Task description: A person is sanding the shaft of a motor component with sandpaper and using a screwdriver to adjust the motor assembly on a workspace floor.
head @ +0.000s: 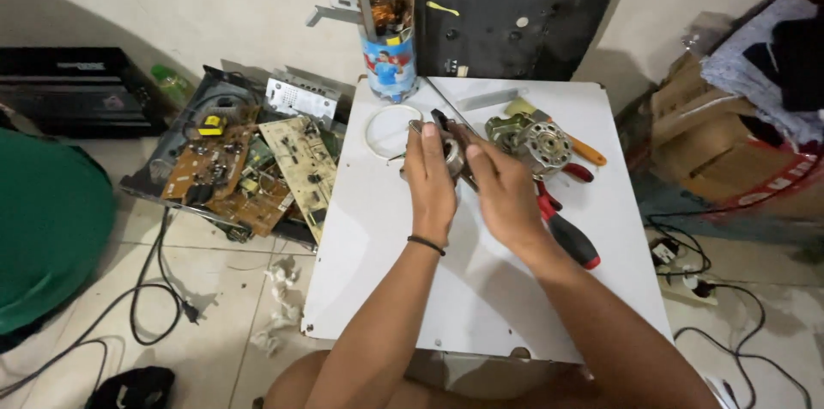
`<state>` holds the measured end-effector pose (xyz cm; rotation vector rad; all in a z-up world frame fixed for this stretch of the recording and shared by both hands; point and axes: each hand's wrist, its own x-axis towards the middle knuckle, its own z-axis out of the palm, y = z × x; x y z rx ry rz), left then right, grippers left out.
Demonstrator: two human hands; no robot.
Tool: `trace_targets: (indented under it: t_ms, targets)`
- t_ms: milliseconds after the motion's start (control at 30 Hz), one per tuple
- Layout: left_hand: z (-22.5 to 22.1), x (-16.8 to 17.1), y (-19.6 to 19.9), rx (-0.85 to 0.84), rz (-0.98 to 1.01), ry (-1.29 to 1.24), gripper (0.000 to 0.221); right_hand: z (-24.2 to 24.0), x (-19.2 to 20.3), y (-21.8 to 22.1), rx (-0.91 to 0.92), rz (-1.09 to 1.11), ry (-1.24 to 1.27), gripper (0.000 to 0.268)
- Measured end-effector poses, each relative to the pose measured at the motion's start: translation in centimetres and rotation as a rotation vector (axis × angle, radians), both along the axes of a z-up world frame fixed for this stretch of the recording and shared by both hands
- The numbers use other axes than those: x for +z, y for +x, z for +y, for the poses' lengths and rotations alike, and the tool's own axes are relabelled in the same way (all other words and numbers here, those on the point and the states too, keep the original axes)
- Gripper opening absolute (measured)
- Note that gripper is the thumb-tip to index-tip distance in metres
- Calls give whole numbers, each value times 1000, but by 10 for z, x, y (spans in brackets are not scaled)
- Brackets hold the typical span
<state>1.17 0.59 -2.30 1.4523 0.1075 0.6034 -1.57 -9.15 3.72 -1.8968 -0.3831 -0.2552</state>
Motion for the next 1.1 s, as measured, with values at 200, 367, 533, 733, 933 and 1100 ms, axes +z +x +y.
trace_targets:
  t_ms: [200, 367, 533, 733, 933, 1100]
  targets:
    - [8, 27, -10, -174, 25, -390, 36, -24, -14, 5, 85, 280, 445, 41]
    - [8, 45, -14, -166, -13, -449, 28, -24, -19, 7, -66, 79, 153, 46]
    - [6, 47, -15, -206, -88, -493, 30, -22, -6, 3, -111, -139, -132, 45]
    - [5, 55, -20, -193, -52, -481, 33, -20, -14, 3, -89, -32, -159, 44]
    - [4, 55, -18, -220, -46, -513, 42, -22, -17, 4, -36, -125, -74, 47]
    - [4, 39, -7, -258, 15, -595, 54, -23, -19, 1, -77, -279, -96, 48]
